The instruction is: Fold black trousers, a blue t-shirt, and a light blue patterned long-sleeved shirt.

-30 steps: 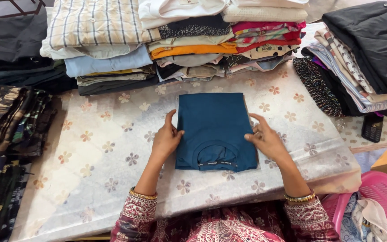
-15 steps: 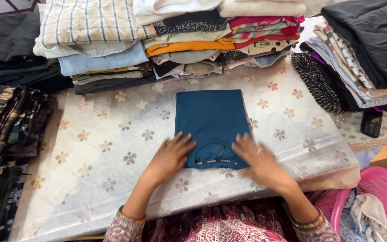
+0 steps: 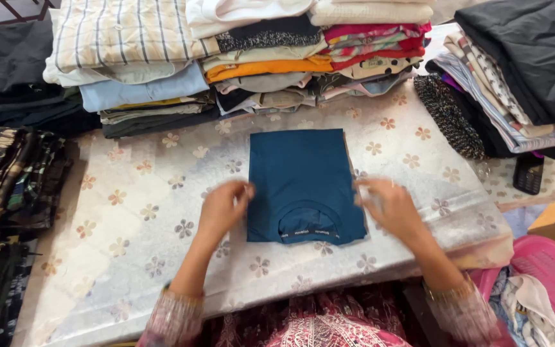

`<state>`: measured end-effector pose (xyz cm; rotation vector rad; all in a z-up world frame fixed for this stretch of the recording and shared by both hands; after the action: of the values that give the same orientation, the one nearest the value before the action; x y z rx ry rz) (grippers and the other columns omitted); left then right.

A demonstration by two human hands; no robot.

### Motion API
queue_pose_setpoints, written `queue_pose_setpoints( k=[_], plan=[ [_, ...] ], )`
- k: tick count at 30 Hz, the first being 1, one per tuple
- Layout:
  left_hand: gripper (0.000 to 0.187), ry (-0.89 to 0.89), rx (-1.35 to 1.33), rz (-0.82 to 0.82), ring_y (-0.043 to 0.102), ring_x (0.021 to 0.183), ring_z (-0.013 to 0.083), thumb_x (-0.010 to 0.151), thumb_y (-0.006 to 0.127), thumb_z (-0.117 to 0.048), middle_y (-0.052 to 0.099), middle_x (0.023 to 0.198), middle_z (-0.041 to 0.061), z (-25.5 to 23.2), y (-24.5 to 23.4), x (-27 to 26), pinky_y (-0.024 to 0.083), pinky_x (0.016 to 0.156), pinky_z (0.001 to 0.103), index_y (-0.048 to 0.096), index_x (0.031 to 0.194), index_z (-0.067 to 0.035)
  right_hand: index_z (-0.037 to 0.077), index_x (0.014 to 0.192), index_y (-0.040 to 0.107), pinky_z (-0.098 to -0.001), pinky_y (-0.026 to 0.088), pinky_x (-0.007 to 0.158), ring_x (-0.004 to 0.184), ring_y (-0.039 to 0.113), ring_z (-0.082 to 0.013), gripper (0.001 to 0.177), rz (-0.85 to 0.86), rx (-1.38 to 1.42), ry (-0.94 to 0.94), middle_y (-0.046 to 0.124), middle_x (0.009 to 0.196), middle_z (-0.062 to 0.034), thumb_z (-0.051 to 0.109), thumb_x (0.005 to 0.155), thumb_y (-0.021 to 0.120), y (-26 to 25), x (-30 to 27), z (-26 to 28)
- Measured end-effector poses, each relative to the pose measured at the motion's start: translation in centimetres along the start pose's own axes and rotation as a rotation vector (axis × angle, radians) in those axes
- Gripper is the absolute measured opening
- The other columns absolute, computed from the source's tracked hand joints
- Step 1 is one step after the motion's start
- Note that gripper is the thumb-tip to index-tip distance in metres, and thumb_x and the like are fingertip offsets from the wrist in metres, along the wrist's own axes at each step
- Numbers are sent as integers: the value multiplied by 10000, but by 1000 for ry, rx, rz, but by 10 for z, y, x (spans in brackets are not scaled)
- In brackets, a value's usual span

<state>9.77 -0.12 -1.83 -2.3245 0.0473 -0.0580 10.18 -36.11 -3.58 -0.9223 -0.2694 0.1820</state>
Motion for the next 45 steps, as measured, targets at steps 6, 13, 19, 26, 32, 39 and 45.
queue_pose_setpoints(
  k=[6, 13, 19, 26, 32, 39, 45],
  plan=[
    [642, 32, 246, -368, 495, 1174, 427, 770, 834, -461, 593, 1235, 191, 40, 22, 131, 452, 841, 571, 673, 1257, -75, 31, 1424, 555, -496, 430, 1051, 1278, 505, -434, 782, -215, -76, -36, 562, 1392, -251, 425, 812, 844, 22, 150, -56],
    [670, -134, 349, -58, 407, 1335, 397, 648, 922, -505, 525, 1436, 119, 62, 62, 180, 376, 1003, 603, 708, 1194, -180, 184, 1077, 752, -440, 476, 971, 1190, 562, -382, 532, -131, -268, -22, 677, 1209, -123, 384, 627, 954, 68, 192, -97],
    [819, -48, -319, -17, 731, 904, 356, 780, 845, -380, 731, 1002, 191, 70, 61, 143, 563, 801, 428, 468, 1471, -153, 143, 1408, 472, -329, 545, 687, 754, 671, -154, 718, -42, 364, 156, 692, 849, -49, 315, 837, 873, 48, 138, -73],
    [734, 128, -532, 274, 654, 1143, 247, 866, 729, -58, 531, 1552, 95, 59, 70, 85, 548, 930, 333, 522, 1552, -215, 252, 1627, 210, -340, 501, 795, 852, 543, -226, 1111, 98, 441, 128, 523, 949, -109, 68, 727, 835, 44, 94, -31],
    [872, -166, -507, 411, 591, 1007, 247, 798, 742, -33, 514, 1577, 29, 1, 37, 51, 515, 819, 378, 421, 1563, -303, 202, 1579, 307, -386, 345, 1155, 1441, 390, -307, 1054, 247, 424, -130, 375, 1583, -175, -24, 708, 855, 29, 61, 14],
    [1030, 509, -392, 186, 572, 1200, 206, 773, 788, 1, 512, 1514, 126, -45, 32, 40, 499, 968, 334, 298, 1654, -207, 247, 1545, 426, -372, 399, 1163, 1375, 529, -315, 915, 158, 331, -73, 522, 1506, -143, 18, 734, 784, 3, 37, 40],
    [1026, 271, -288, 206, 588, 823, 241, 740, 791, -95, 531, 1505, 70, -108, 7, 13, 541, 753, 315, 272, 1606, -277, 294, 1561, 394, -396, 397, 1172, 1380, 517, -371, 920, 92, 239, 3, 535, 1454, -190, 85, 756, 788, -43, 12, 45]
  ],
)
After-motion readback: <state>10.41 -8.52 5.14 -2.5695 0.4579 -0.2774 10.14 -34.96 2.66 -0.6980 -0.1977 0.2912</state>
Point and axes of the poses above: each hand's wrist, its own x-axis towards the middle knuckle, its own y-axis out of the palm, z = x × y, the point moved 7 cm from there along x, towards the middle knuckle
